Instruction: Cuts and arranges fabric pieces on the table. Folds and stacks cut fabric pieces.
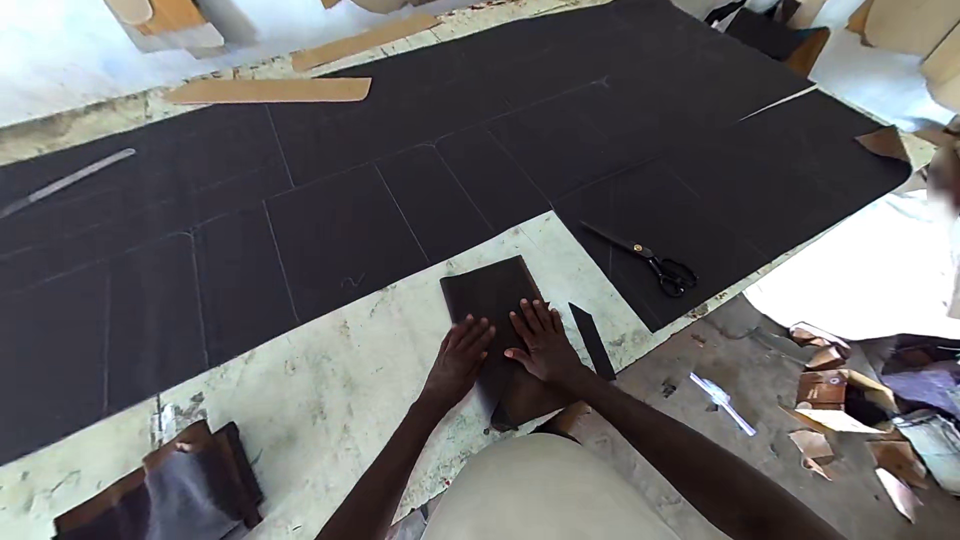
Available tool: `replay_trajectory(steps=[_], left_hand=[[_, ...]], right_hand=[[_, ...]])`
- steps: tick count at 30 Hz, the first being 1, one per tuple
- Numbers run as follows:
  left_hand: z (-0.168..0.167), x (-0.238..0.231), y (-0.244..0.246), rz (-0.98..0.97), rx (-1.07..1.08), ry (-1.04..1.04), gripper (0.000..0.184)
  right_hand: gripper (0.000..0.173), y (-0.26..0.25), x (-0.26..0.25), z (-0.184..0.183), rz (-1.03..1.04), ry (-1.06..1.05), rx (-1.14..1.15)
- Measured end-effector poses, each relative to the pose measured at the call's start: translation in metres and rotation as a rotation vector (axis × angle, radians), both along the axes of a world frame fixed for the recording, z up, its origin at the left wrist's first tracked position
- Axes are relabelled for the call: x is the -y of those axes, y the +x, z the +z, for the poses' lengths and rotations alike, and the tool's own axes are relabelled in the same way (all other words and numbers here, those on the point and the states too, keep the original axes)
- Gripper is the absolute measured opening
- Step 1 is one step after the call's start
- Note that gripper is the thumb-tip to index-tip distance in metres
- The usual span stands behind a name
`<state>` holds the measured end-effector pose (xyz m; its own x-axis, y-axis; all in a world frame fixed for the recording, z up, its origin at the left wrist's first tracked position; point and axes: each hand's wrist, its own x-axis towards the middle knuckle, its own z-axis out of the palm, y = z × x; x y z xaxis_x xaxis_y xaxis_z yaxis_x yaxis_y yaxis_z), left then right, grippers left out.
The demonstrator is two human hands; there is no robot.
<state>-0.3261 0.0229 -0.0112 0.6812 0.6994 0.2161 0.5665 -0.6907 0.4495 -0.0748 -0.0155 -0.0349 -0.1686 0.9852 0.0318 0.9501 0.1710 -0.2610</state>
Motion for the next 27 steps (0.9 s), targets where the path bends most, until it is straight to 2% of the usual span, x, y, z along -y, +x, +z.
replay_trajectory(steps=[2, 4, 8, 11, 14, 17, 19, 20, 22, 27], left_hand=[[-0.004, 0.025, -0.022, -0.081, 0.053, -0.018, 0.042], [-0.007, 0.040, -0.037, -0.135, -0.020, -0.085, 0.042], [-0.009, 0.037, -0.040, -0.130, -0.064, -0.102, 0.040], [-0.010, 0.028, -0.034, -0.115, -0.010, -0.059, 0.031], [0.008, 0.019, -0.026, 0.031, 0.100, -0.179, 0.031], [0.029, -0.007, -0.012, 0.306, 0.267, -0.514, 0.028], [0.040, -0.027, -0.003, 0.481, 0.351, -0.770, 0.032], [0.044, -0.034, 0.001, 0.543, 0.367, -0.863, 0.033], [0.046, -0.046, 0.006, 0.616, 0.365, -0.971, 0.034], [0.038, -0.058, 0.008, 0.649, 0.320, -0.987, 0.033]], right_hand=[[0.085, 0.000, 0.000, -0.002, -0.001, 0.002, 0.002], [0.085, 0.000, 0.001, -0.001, 0.000, 0.016, 0.005], [0.084, 0.003, -0.002, 0.006, 0.029, -0.009, 0.013], [0.080, 0.018, -0.016, 0.029, 0.060, -0.079, -0.083], [0.071, 0.045, -0.033, 0.047, 0.101, -0.175, -0.269], [0.071, 0.066, -0.048, 0.056, 0.106, -0.332, -0.616], [0.070, 0.068, -0.054, 0.060, -0.007, -0.406, -0.903], [0.072, 0.069, -0.055, 0.064, -0.039, -0.407, -0.963], [0.071, 0.069, -0.055, 0.070, -0.057, -0.365, -0.957], [0.046, 0.061, -0.065, 0.048, -0.160, -0.258, -0.867]])
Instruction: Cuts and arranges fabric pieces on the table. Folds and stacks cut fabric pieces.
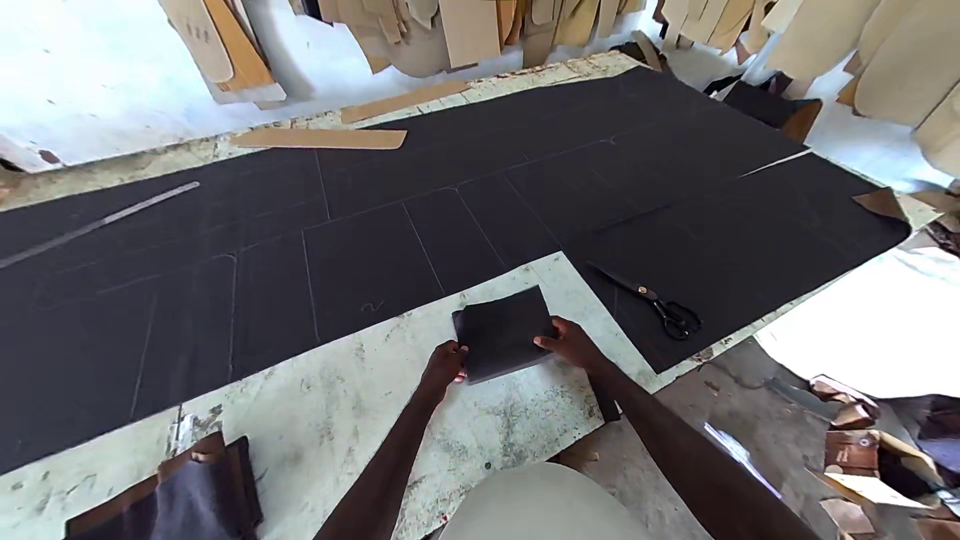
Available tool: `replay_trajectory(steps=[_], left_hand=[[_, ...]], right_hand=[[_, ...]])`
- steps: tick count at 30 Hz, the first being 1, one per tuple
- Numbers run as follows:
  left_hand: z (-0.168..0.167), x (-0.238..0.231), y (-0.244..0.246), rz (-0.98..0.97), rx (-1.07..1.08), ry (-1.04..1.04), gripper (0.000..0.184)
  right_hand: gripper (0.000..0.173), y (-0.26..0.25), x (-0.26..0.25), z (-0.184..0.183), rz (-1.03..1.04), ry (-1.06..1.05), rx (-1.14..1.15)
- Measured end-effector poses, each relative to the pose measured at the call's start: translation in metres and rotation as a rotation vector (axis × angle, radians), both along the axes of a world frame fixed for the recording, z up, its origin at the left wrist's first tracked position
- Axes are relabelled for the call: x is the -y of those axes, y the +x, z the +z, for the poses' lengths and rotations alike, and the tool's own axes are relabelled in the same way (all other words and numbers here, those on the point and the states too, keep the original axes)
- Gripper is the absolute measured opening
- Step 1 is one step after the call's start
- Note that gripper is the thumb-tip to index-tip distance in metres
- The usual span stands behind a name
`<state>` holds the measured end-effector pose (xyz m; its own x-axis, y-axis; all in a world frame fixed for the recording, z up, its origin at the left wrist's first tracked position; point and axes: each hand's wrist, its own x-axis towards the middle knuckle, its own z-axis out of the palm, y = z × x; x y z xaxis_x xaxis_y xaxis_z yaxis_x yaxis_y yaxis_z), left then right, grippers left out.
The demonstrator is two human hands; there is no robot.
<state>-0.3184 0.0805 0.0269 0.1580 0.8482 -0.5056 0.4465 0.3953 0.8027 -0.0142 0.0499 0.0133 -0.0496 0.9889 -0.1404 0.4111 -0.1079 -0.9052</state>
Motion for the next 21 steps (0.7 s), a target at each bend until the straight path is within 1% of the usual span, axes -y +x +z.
replay_trajectory(steps=[3, 6, 10, 13, 16, 21], left_hand=[[-0.001, 0.003, -0.001, 0.028, 0.038, 0.027, 0.034], [0.001, 0.013, 0.000, 0.056, 0.035, 0.113, 0.037], [-0.006, 0.009, 0.003, 0.070, -0.038, 0.165, 0.035], [-0.011, -0.004, 0.007, 0.081, -0.124, 0.129, 0.038], [-0.013, -0.016, 0.010, 0.099, -0.209, 0.092, 0.039], [-0.011, -0.023, 0.015, 0.074, -0.343, 0.084, 0.040]], right_hand=[[0.031, -0.002, -0.011, -0.017, -0.095, 0.014, 0.138], [0.026, -0.005, -0.016, -0.022, -0.173, 0.007, 0.154], [0.029, -0.007, -0.018, -0.017, -0.196, 0.015, 0.218], [0.032, -0.012, -0.016, -0.001, -0.202, -0.049, 0.269], [0.033, -0.014, -0.025, -0.007, -0.204, -0.038, 0.334], [0.033, -0.021, -0.021, -0.001, -0.225, -0.027, 0.420]])
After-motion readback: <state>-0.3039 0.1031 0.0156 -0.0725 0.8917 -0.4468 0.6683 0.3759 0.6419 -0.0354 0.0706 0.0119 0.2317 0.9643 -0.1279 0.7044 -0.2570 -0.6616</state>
